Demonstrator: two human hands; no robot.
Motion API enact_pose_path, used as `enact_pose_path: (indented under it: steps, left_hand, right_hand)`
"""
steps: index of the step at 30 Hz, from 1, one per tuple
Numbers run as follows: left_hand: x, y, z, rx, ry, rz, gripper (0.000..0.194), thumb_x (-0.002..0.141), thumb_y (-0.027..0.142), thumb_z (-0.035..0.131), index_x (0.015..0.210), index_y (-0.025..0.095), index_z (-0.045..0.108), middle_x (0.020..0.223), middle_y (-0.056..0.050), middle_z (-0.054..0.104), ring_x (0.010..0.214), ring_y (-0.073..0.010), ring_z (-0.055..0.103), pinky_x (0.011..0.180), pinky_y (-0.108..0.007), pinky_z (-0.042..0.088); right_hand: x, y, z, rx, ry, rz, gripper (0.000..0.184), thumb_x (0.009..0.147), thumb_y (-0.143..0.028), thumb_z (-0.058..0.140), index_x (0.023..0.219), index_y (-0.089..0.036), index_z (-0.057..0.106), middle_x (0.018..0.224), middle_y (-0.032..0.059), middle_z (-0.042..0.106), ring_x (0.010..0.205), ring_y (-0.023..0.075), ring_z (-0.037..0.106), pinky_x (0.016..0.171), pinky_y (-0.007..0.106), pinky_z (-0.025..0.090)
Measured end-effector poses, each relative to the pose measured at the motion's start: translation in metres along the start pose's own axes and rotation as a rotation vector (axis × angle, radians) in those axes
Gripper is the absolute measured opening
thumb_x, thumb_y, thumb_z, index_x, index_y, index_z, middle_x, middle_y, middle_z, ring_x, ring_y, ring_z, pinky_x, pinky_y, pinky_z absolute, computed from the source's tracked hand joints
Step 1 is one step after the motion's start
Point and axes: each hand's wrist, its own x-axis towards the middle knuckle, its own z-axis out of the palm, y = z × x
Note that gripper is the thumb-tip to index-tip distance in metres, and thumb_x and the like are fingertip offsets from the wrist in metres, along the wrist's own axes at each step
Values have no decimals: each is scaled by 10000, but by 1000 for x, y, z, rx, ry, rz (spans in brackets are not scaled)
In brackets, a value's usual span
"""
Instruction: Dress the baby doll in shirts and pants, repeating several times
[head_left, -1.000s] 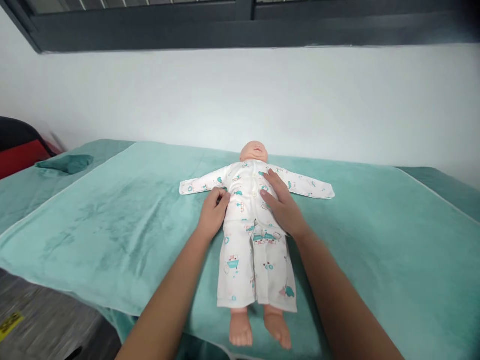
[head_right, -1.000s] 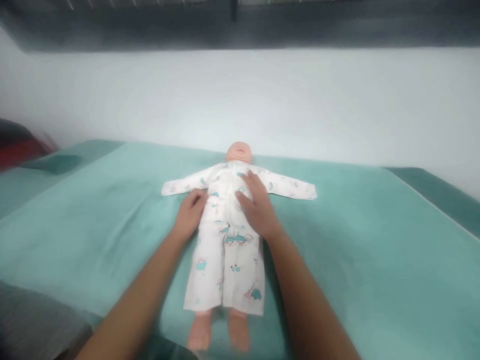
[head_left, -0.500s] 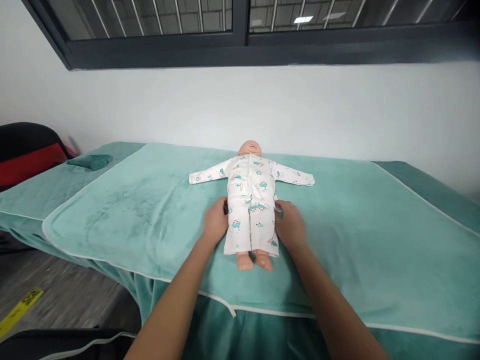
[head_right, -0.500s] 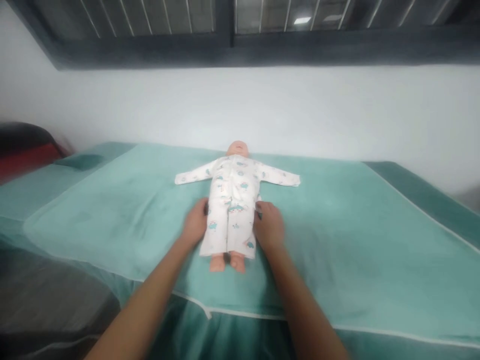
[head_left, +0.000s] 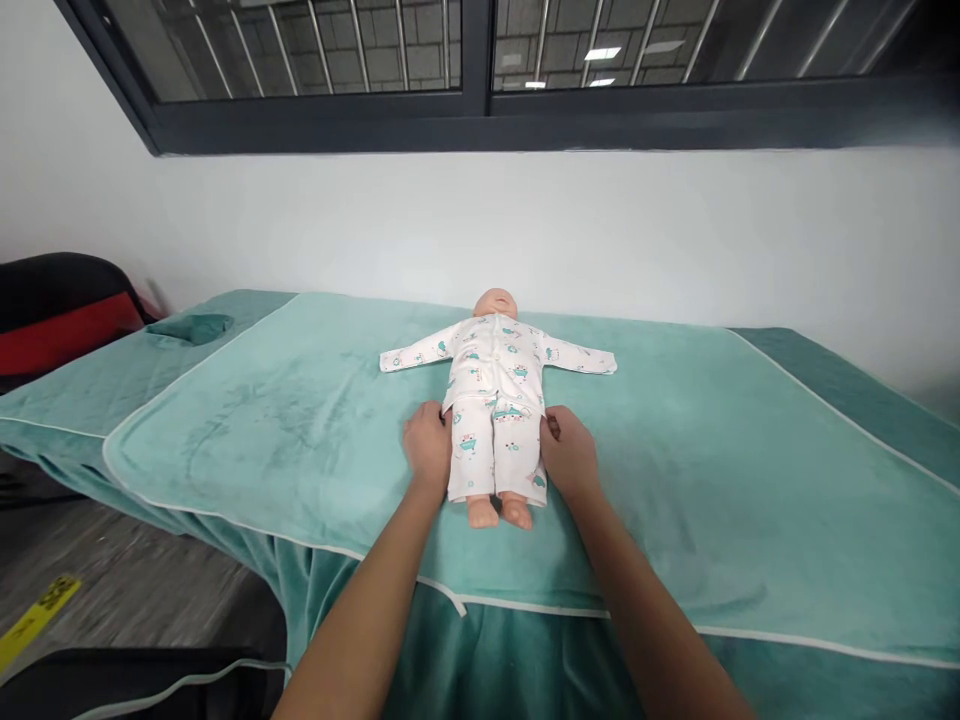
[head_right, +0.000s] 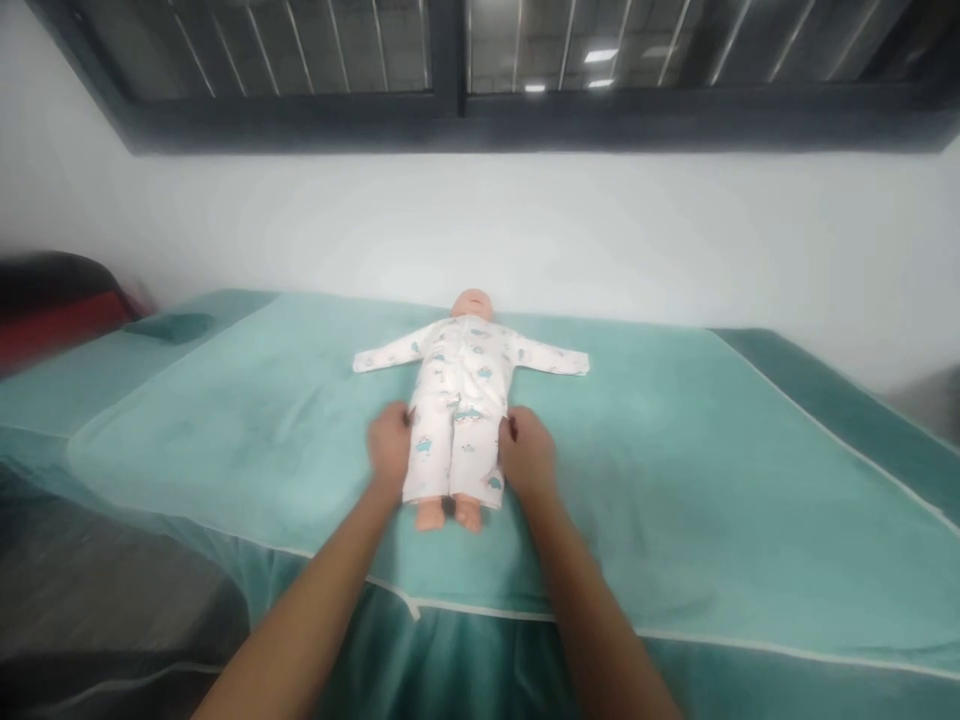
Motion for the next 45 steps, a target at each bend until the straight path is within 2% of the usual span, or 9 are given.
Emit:
enact_pose_path:
  steps: [9,11,14,17,22,27,31,38,45]
  left_hand:
    - [0,-3,3,-144,97,-3,142,903,296,477,840,209,571,823,-45,614,787,-199,563,684,-299,386]
    - [0,-3,1,-222,104,18,104,888,273,497,917,210,575,891,-49,625,831,-198,580,721,-302,423]
    - [-6,-6,-4,-350,103,48,160,857,175,474,981,207,570,974,-53,632,898,-187,594,784,-300,461]
    - [-26,-14,-11,-453,84,33,228,811,96,437,959,204,574,964,-43,633,904,-175,598,812,-296,478]
    - [-89,-30,-28,-533,-64,128,188,831,109,444,893,211,590,914,-27,616,869,-173,586,810,-306,486]
    - [-134,-31,-36,-600,-99,180,429,852,148,521,1265,263,513,1248,-69,519,1175,-204,526,993,-367,467]
    - [-138,-24,-36,-545,-101,207,551,845,183,587,1370,286,459,1293,-83,457,1261,-225,471,1086,-422,412]
    - [-133,-22,-38,-569,-58,203,372,890,279,586,1262,279,566,1197,-82,519,1159,-224,550,1008,-402,476]
    - [-133,-20,-38,-593,-43,131,333,877,281,609,1206,260,564,1081,-59,570,988,-204,592,890,-365,511]
  right_hand:
    - [-50,-6,-22,325,-1,-20,254,916,-375,513,1081,-214,620,1066,70,646,872,184,604,776,342,505]
    - [-69,-14,-25,367,-4,-82,248,909,-354,539,1110,-224,601,1197,93,603,1009,208,600,860,379,514]
    - [-97,-32,-27,310,-55,-246,224,918,-280,532,1130,-242,591,1369,108,491,1243,244,501,995,440,481]
    - [-114,-52,-26,146,-93,-327,247,937,-195,461,1140,-250,592,1412,108,453,1319,262,425,1036,494,452]
    - [-118,-67,-18,-106,-90,-383,273,866,-161,528,1120,-234,600,1468,109,432,1381,343,347,1038,584,410]
    - [-112,-65,0,-220,-1,-363,200,878,-154,533,1039,-230,625,1436,101,487,1363,363,379,991,604,419]
    - [-104,-65,8,-190,68,-387,166,867,-126,539,927,-231,654,1397,83,523,1375,349,367,1006,591,422]
    - [-111,-64,-5,-24,20,-377,138,848,-110,522,843,-226,596,1396,72,500,1372,306,372,1003,523,477]
    - [-129,-62,-11,25,-22,-388,179,901,-174,535,1050,-246,603,1408,99,468,1346,291,408,1033,513,467]
